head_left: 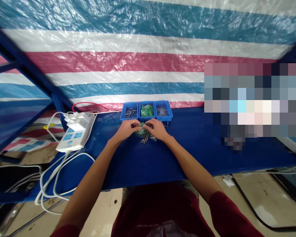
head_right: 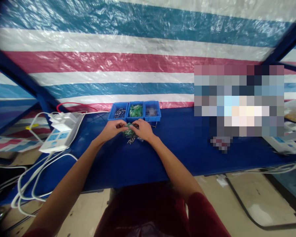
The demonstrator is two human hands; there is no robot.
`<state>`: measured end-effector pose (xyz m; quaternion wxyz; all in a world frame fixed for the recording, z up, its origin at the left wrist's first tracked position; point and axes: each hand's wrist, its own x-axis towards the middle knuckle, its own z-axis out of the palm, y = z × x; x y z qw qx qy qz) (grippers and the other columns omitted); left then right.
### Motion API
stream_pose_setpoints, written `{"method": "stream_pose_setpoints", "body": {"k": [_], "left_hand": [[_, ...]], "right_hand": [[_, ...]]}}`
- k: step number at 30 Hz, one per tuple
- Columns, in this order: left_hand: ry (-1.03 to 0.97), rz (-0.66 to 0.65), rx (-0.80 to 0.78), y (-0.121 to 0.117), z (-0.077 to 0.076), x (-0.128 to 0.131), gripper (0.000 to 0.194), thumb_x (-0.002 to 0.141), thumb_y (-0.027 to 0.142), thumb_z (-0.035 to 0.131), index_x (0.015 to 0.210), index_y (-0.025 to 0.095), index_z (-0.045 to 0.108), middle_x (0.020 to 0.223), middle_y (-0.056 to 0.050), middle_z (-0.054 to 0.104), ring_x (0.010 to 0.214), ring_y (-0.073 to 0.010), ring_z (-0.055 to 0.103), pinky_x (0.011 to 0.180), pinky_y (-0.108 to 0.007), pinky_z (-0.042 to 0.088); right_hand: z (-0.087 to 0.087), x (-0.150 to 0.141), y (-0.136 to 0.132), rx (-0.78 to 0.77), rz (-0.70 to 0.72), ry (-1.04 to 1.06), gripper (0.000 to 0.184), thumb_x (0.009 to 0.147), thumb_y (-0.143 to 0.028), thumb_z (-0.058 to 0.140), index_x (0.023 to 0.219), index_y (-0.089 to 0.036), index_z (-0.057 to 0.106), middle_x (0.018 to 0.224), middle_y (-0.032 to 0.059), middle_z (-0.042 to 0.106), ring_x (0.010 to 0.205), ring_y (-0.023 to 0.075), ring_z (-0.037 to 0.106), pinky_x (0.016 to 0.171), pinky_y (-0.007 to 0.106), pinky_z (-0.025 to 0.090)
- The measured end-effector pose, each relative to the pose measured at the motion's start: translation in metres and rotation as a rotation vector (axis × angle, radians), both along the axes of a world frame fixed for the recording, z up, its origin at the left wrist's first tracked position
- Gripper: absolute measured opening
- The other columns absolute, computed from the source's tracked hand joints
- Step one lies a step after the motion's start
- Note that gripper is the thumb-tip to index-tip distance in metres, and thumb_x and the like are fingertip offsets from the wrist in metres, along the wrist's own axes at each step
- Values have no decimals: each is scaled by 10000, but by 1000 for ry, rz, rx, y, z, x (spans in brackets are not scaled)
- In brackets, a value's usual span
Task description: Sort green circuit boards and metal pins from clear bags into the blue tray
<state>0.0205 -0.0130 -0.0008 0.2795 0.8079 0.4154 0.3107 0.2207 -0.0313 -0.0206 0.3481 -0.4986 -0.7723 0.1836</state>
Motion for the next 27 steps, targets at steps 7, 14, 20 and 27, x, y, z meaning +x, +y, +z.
{"method": "stream_pose_setpoints", "body": {"k": [7,14,20,27], "left_hand": [[-249,91,-10,-5,-2,11,429,759,570,678,920,173,654,895,-57,689,815,-195,638,755,-298,503],[-440,56,-233,-6,-7,20,546,689,535,760,1053,176,569,676,13,635,623,-167,635,615,-274,505],[-503,47,-208,-10,1,21,529,719,484,753,1094,209,500,624,54,581,584,-151,635,622,-269,509],[-577,88,-222,-10,-1,21,417,745,477,737,979,196,536,545,53,570,483,-130,564,550,-261,470]], "right_hand": [[-2,2,4,132,17,202,202,897,-308,619,742,-185,658,674,-6,577,644,132,512,649,249,376],[3,1,0,88,-103,206,335,916,-379,580,646,-184,613,628,-7,589,605,127,504,635,247,372],[7,1,-6,89,-63,188,306,944,-350,493,733,-179,634,699,12,598,658,143,523,676,253,414],[4,4,-5,151,15,230,335,929,-224,440,1211,-219,620,1114,73,601,745,144,557,744,277,471]]}}
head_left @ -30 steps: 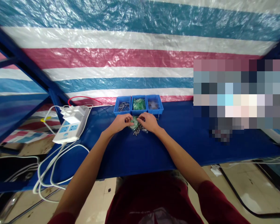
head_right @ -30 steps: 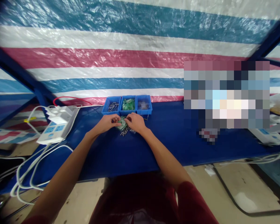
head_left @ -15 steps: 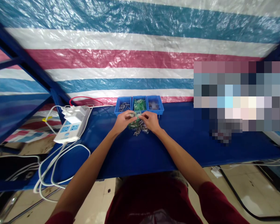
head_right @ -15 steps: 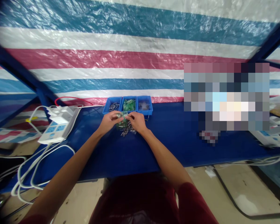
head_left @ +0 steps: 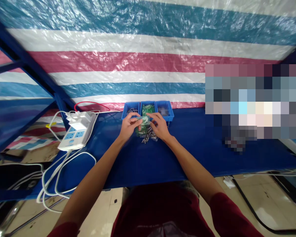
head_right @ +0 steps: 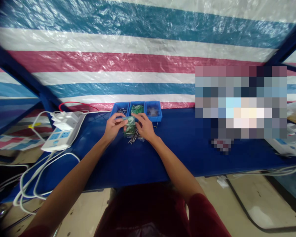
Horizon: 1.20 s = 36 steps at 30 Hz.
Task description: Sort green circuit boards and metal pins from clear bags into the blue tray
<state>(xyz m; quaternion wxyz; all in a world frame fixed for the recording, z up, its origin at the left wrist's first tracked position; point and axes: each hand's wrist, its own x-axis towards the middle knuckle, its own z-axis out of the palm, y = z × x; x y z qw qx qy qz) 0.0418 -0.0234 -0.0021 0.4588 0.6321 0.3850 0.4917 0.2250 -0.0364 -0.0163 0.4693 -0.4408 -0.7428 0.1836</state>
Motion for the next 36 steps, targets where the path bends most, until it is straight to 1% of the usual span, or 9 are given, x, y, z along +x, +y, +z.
{"method": "stream_pose_setpoints", "body": {"k": [6,12,15,18,23,29,32,34,36], "left_hand": [[160,-28,52,2,3,-2,413,815,576,605,774,165,612,623,6,551,545,-112,500,563,-255,428],[296,66,180,2,5,-5,421,796,541,635,611,170,564,680,-15,573,643,-140,530,625,-271,434],[223,25,107,2,1,-3,387,822,506,632,638,168,593,621,-15,612,612,-147,565,637,-280,456],[110,15,60,3,-3,-3,317,782,475,700,833,166,650,586,6,627,554,-146,580,619,-286,477],[24,1,30,4,-5,-3,420,742,489,742,974,154,635,551,21,626,489,-142,581,572,-283,487],[-43,177,118,31,3,7,423,759,520,700,960,166,586,604,3,646,519,-144,603,530,-257,452],[114,193,137,53,11,17,413,824,458,639,1118,174,578,609,18,639,481,-124,550,528,-250,436],[380,198,164,65,17,24,419,847,389,627,1207,184,572,578,29,621,499,-139,553,588,-266,458],[725,195,210,71,20,32,341,834,342,656,1143,199,643,601,1,634,634,-195,622,687,-306,477]], "right_hand": [[-3,1,4,19,-57,-24,212,947,-273,482,930,-175,668,894,61,591,790,166,546,751,266,442],[2,0,4,-30,-80,-102,307,958,-318,472,696,-192,569,724,19,525,713,157,498,715,264,404],[2,0,4,-19,-62,-109,310,951,-330,489,690,-190,579,710,16,524,694,154,498,700,265,401],[2,-1,3,-33,-69,-108,289,942,-369,510,748,-191,629,732,24,564,699,157,518,696,266,413],[1,-4,1,-61,-62,-11,310,949,-416,480,975,-178,678,816,39,653,693,155,561,696,263,442],[2,0,2,-76,-199,109,403,983,-397,366,951,-169,697,770,38,672,689,165,596,702,259,442],[1,3,4,-92,-243,89,382,968,-372,386,909,-170,704,746,35,669,670,168,591,688,264,437],[1,4,5,-89,-257,71,367,959,-362,402,884,-172,706,723,32,664,657,169,587,680,267,432],[0,4,6,-88,-266,53,351,953,-350,413,867,-176,705,711,31,662,651,170,587,676,268,430]]}}
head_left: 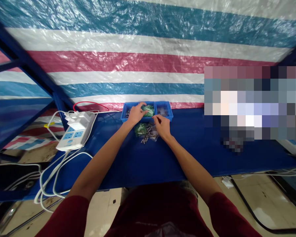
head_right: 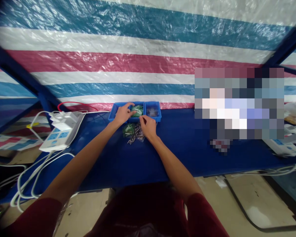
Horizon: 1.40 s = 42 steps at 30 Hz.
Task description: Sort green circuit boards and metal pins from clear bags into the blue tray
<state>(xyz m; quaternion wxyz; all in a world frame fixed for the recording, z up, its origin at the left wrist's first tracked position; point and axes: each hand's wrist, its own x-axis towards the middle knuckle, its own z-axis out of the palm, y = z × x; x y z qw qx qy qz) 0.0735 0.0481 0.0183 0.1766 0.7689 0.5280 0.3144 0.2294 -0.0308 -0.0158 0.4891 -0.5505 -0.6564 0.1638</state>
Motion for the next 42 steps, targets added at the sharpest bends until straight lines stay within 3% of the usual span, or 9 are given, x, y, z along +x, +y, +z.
{"method": "stream_pose_setpoints", "body": {"k": [3,8,13,16,22,26,30,35,42], "left_hand": [[380,27,50,5,3,10,223,815,319,688,997,197,730,839,-95,710,909,-310,655,800,-377,474],[553,3,3,6,10,18,234,849,294,654,1010,156,754,1041,-159,701,1032,-347,627,851,-385,463],[401,23,129,-15,18,7,296,920,321,544,1125,183,707,997,-108,703,936,-276,635,793,-331,448],[228,72,201,-38,19,-7,279,936,300,484,1052,190,713,894,-71,700,829,-232,628,750,-307,430],[110,38,233,-62,0,-39,279,920,326,474,916,186,715,809,-55,675,774,-202,607,755,-296,441],[68,59,276,-60,-10,-52,277,921,327,473,903,186,711,840,-56,695,791,-197,630,785,-297,470],[127,6,310,-50,-9,-51,303,941,304,440,1030,196,708,1011,-72,716,988,-227,641,913,-342,476],[314,-172,249,-23,-8,-38,358,960,329,430,1195,200,667,1262,-69,666,1256,-256,539,1073,-427,395],[506,-206,136,-14,-13,-22,418,995,351,355,1243,203,656,1316,-52,635,1375,-299,430,1109,-502,338]], "right_hand": [[0,0,1,-10,-2,-31,338,951,-335,417,855,-180,701,703,32,662,648,171,589,676,268,430],[1,3,2,-26,-45,-80,331,950,-334,422,845,-184,698,736,44,680,673,178,604,683,271,429],[4,7,3,-160,-71,-237,158,860,-234,545,819,-207,696,778,31,692,734,189,613,680,280,425],[5,8,3,-228,-19,-351,101,815,-193,600,813,-207,700,800,37,677,782,201,607,695,292,433],[2,6,4,-49,-117,-425,335,919,-241,506,1218,-162,635,1239,139,591,1137,274,526,953,386,423],[-6,3,6,32,-122,-513,436,956,-295,463,1366,-162,528,1426,148,481,1332,308,372,1077,462,331],[-9,0,10,36,-69,-555,414,973,-306,429,1344,-170,552,1412,127,524,1342,289,380,1112,455,286],[9,2,27,-51,-94,-588,404,954,-214,418,1318,-145,578,1386,130,557,1283,293,431,1048,437,327],[33,4,49,-186,-29,-783,311,955,-181,407,1049,-137,701,1125,177,687,1112,312,540,942,450,352]]}}
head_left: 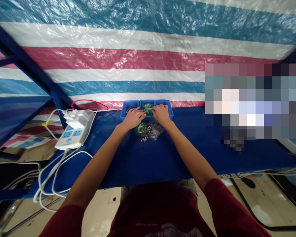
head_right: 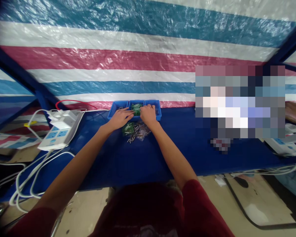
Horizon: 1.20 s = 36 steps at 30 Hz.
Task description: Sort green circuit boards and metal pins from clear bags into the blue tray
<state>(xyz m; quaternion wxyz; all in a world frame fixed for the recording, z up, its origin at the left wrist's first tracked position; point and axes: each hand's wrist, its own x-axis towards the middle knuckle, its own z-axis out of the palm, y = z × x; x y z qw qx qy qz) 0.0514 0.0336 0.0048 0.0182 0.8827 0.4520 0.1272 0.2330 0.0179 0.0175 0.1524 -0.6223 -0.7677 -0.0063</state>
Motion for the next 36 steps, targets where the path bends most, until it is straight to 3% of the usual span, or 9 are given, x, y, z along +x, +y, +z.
{"method": "stream_pose_setpoints", "body": {"k": [7,12,16,20,26,31,36], "left_hand": [[50,26,-21,-4,3,9,426,997,325,324,1162,210,699,1301,-46,646,1414,-294,375,1178,-559,200],[-72,40,-24,-6,0,-1,385,940,245,383,1161,191,694,1280,-46,661,1399,-280,402,1176,-538,251],[-289,86,126,-12,1,-14,345,931,261,416,1081,206,722,1159,-45,718,1294,-247,524,1142,-474,349],[-246,-15,118,-15,-1,-14,363,953,335,417,1123,206,712,1225,-47,690,1329,-251,485,1143,-476,341],[-78,-59,58,-14,-8,-6,411,981,333,359,1228,211,664,1320,-45,635,1385,-266,418,1154,-500,282],[-31,-35,46,-12,-3,-4,402,985,352,354,1167,238,694,1270,-35,667,1364,-265,441,1170,-506,234],[-33,-23,39,-8,-1,2,387,973,330,359,1079,244,721,1187,-41,703,1302,-247,502,1168,-503,241]], "right_hand": [[-3,-15,7,61,-120,340,349,1007,-288,363,977,-165,688,931,90,717,854,216,637,755,290,415],[-7,-20,12,29,-167,195,221,951,-240,496,1085,-175,660,978,129,713,951,267,611,782,327,418],[-11,-14,21,55,60,92,179,928,-182,508,959,-169,684,970,126,702,1011,279,547,850,362,392],[-15,-10,31,91,278,81,177,913,-165,529,897,-160,705,1044,109,660,1000,247,545,882,349,386],[-11,-9,26,-1,109,93,231,910,-186,561,1117,-184,663,1058,98,687,983,247,592,808,325,421],[-8,-2,10,-13,146,-2,344,907,-88,428,1061,-170,724,1079,125,713,1111,287,528,926,398,368],[-5,2,-1,-74,148,-30,396,908,-129,399,1109,-176,737,1057,154,708,1182,296,456,958,451,321]]}}
